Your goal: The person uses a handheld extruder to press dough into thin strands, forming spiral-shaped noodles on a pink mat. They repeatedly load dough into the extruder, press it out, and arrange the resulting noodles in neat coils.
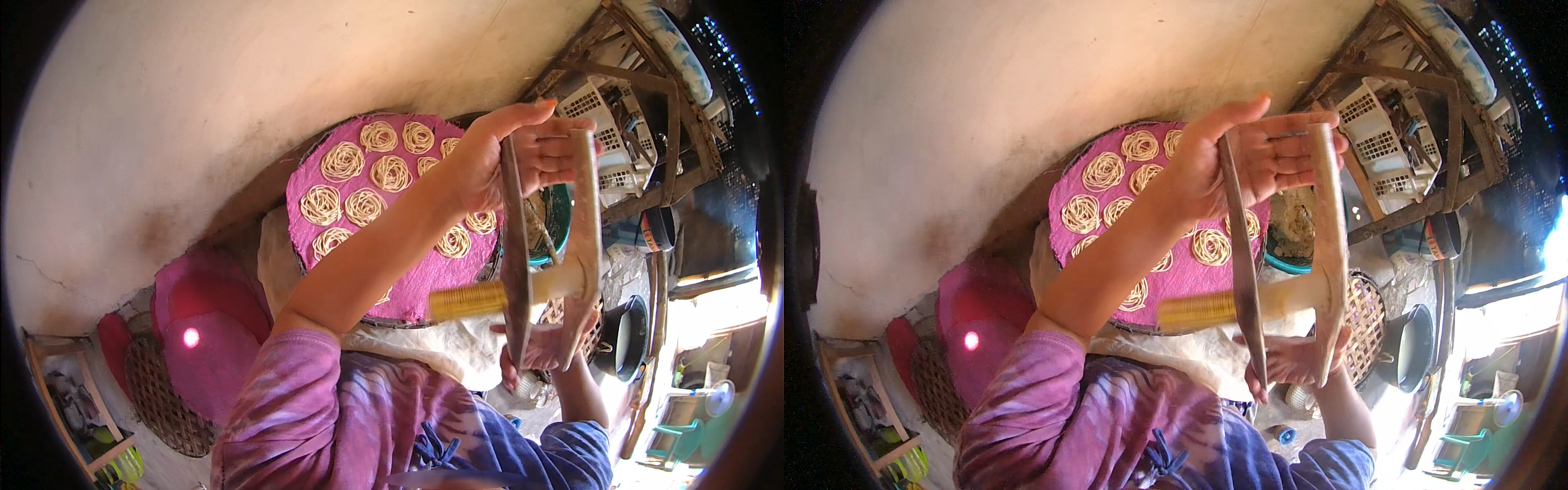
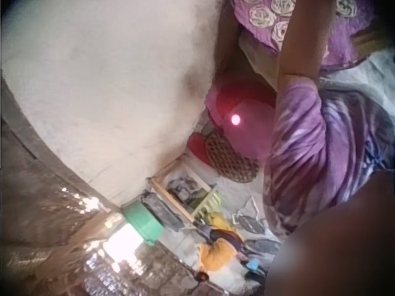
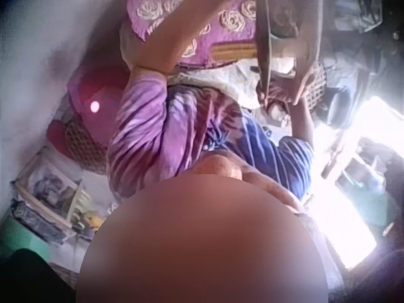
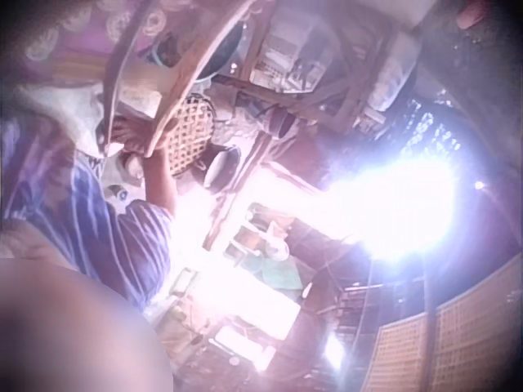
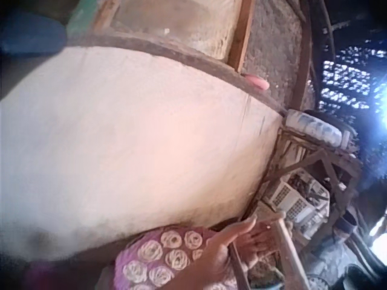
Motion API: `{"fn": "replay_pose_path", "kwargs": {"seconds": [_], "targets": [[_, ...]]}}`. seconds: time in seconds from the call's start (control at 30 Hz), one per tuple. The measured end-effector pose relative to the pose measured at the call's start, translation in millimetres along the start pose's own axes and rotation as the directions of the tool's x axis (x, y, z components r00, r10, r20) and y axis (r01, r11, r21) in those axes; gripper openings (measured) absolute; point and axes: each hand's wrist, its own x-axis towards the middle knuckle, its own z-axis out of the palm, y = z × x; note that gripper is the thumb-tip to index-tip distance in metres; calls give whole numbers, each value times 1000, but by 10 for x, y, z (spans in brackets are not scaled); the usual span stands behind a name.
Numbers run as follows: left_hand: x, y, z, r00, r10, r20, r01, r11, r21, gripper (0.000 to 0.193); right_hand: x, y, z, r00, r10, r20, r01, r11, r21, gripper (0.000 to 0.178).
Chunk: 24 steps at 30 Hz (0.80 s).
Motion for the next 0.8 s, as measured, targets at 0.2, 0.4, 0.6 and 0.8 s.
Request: {"fn": "replay_pose_path", "kwargs": {"seconds": [0.2,0.4,0.6,0.8], "targets": [[-513,-377,-1032,973,-9,-232,-115,849,-516,68,-6,-274,50,772,91,-629,-259,949,-181,101],[-697,-544,-1272,912,110,-396,-322,788,-525,66,157,-515,138,713,54,-700,-386,863,-326,75],[-763,-150,-953,924,267,-274,-358,856,-372,66,257,-510,439,671,15,-741,-499,749,-437,79],[-638,-248,-773,886,217,-410,-404,795,-452,64,250,-604,661,485,-41,-874,-587,725,-360,69]]}}
